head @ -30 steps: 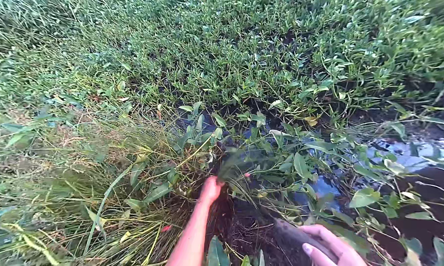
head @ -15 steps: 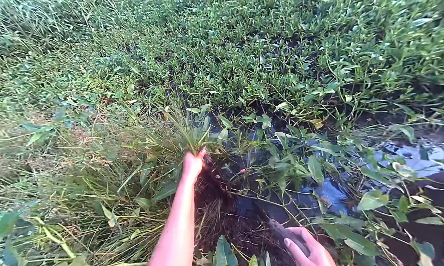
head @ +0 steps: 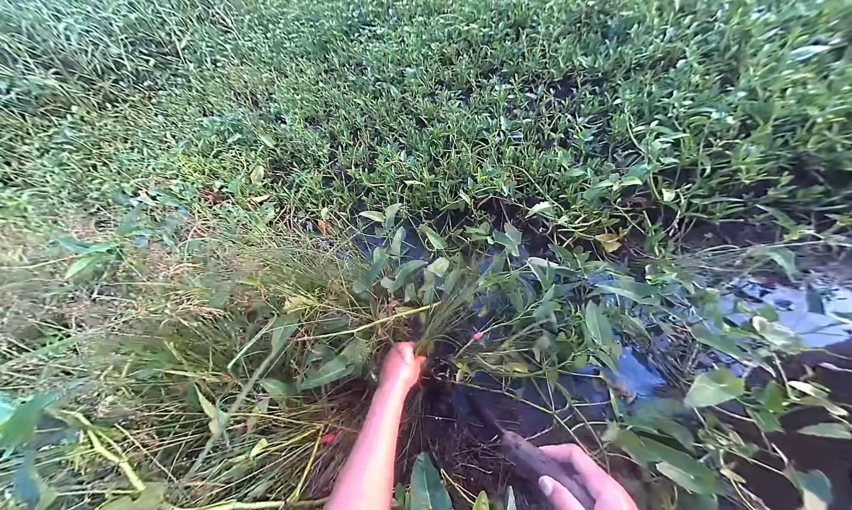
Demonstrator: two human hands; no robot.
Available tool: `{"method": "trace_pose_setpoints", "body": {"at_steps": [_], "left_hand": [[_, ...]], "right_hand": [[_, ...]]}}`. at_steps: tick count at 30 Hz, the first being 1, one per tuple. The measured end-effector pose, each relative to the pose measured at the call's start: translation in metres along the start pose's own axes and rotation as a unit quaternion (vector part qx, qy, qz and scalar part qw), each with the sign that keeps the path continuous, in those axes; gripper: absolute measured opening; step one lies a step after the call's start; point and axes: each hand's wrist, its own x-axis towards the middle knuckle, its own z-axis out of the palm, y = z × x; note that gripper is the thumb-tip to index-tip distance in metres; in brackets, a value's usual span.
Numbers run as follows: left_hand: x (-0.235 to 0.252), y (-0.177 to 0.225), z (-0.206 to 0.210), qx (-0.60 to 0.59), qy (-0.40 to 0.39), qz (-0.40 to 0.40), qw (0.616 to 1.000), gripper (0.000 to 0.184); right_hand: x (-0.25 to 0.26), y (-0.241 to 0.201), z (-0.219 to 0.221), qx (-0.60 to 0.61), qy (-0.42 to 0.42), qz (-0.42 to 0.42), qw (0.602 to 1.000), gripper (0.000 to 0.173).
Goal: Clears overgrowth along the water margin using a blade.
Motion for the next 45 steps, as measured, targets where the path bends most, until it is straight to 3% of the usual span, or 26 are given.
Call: {"method": "trace_pose_setpoints", "body": {"at_steps": [3,6,10,13,14,16,18,22,32,35,40,45], "left_hand": [[-0.005,-0.023,0.004,-0.061,0.050,-0.049,0.996,0.041],[-0.009,-0.025,-0.002,-0.072,0.062,-0.075,0.993,0.045],[-0.010,-0.017,0.021,-0.002,0.010,-0.057,0.998,0.048],[-0.012,-0.009,0.058,0.118,-0.042,-0.067,0.990,0.078],[-0.012,-0.007,0.067,0.151,-0.052,-0.069,0.985,0.077],[-0.011,-0.007,0.070,0.166,-0.059,-0.056,0.983,0.059],[-0.012,-0.012,0.059,0.144,-0.074,-0.057,0.985,0.049],[-0.020,-0.031,0.030,0.067,-0.087,-0.068,0.992,0.049],[-0.056,-0.045,-0.044,-0.133,0.064,-0.065,0.987,0.039],[-0.069,-0.012,-0.056,-0.176,0.076,-0.046,0.980,0.037],[-0.072,0.072,-0.079,-0.112,0.068,0.035,0.991,0.041],[-0.102,0.200,-0.102,-0.117,0.058,0.180,0.975,0.043]], "right_hand": [[0.007,-0.002,0.026,-0.105,-0.054,0.021,0.993,0.042],[0.013,0.003,0.056,-0.145,0.033,0.038,0.988,0.047],[0.021,0.010,0.046,-0.046,0.168,0.048,0.984,0.037],[0.027,0.020,0.027,0.020,0.189,0.066,0.980,0.033],[0.028,0.021,0.022,0.035,0.190,0.067,0.979,0.032],[0.029,0.020,0.016,0.057,0.191,0.069,0.978,0.030],[0.026,0.019,0.014,0.063,0.178,0.072,0.979,0.031],[0.019,0.027,0.013,0.062,0.156,0.072,0.983,0.031],[0.010,0.034,0.022,0.051,0.127,0.055,0.989,0.035],[0.008,0.032,0.021,0.053,0.131,0.050,0.989,0.034],[-0.002,0.029,0.018,0.044,0.116,0.056,0.991,0.036],[-0.020,0.008,0.022,0.071,0.103,0.066,0.990,0.039]]}}
